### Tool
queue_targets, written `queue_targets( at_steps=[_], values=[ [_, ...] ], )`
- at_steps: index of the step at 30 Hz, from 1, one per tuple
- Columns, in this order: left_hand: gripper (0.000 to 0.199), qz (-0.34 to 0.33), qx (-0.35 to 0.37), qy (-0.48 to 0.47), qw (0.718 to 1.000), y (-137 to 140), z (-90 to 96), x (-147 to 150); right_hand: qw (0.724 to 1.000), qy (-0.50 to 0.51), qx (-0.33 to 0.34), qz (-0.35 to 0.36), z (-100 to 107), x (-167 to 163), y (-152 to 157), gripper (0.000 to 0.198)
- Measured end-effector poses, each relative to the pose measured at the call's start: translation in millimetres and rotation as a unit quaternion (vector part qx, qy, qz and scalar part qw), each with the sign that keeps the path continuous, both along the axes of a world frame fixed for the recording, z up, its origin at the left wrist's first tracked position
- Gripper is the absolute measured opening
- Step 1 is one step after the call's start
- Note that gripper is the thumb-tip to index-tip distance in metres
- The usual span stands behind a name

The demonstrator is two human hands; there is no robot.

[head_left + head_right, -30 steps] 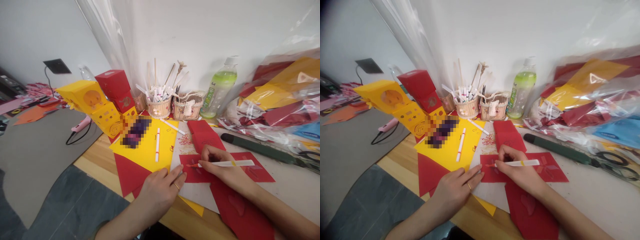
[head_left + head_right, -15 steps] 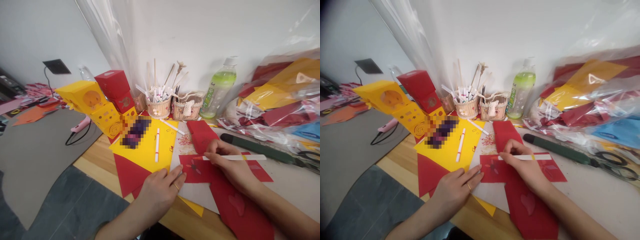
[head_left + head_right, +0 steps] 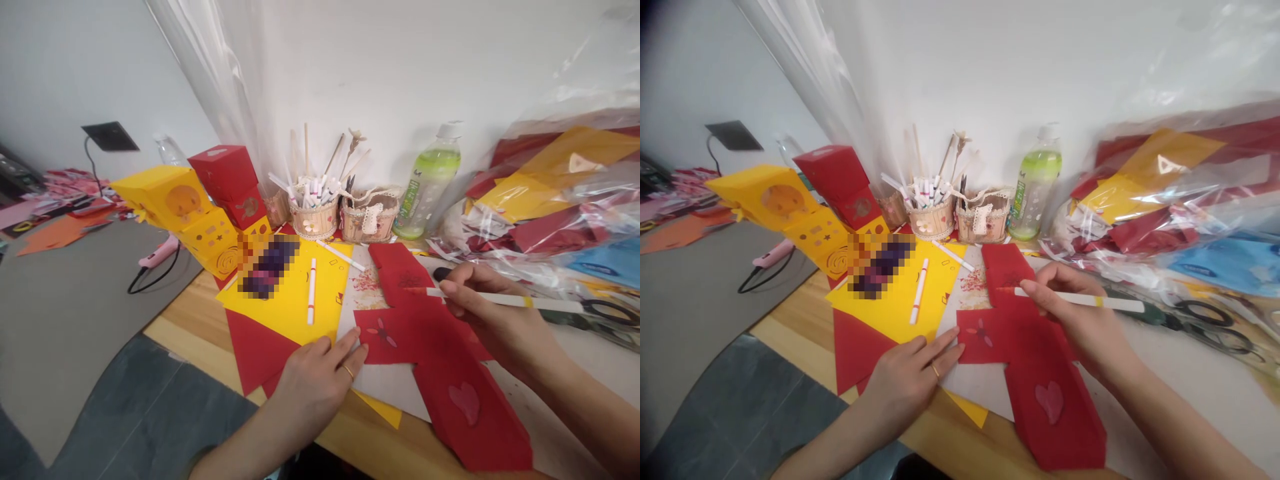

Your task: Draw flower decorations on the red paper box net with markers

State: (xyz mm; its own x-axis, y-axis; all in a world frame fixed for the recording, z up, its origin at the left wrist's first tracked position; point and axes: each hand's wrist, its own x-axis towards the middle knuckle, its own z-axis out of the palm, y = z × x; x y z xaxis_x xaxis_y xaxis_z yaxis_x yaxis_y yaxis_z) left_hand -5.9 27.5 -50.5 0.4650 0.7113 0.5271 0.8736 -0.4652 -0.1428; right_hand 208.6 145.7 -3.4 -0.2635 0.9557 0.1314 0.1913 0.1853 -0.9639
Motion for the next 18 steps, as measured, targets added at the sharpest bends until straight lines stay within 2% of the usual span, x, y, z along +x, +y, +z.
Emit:
queue_targets(
  at_steps=[3, 5, 13, 18],
  values=[
    [0.029, 0.001, -0.002, 0.007, 1.0, 0, -1.0, 0, 0.998, 0.027, -0.059, 0.027, -4, -4, -5, 0.033],
    [0.029, 0.002, -0.003, 0.017, 1.0, 0, -2.5, -1, 0.996, 0.009, -0.078, 0.042, -8, -8, -9, 0.032],
    [0.029, 0.009, -0.003, 0.02, 1.0, -2, -4.4, -1, 0.996, -0.064, -0.02, 0.064, -16, -13, -10, 0.027],
    [0.029, 0.008, 0.006, 0.0, 1.0, -1, -2.9, 0, 0.995, -0.067, -0.031, 0.072, -14, -16, -11, 0.027]
  ],
)
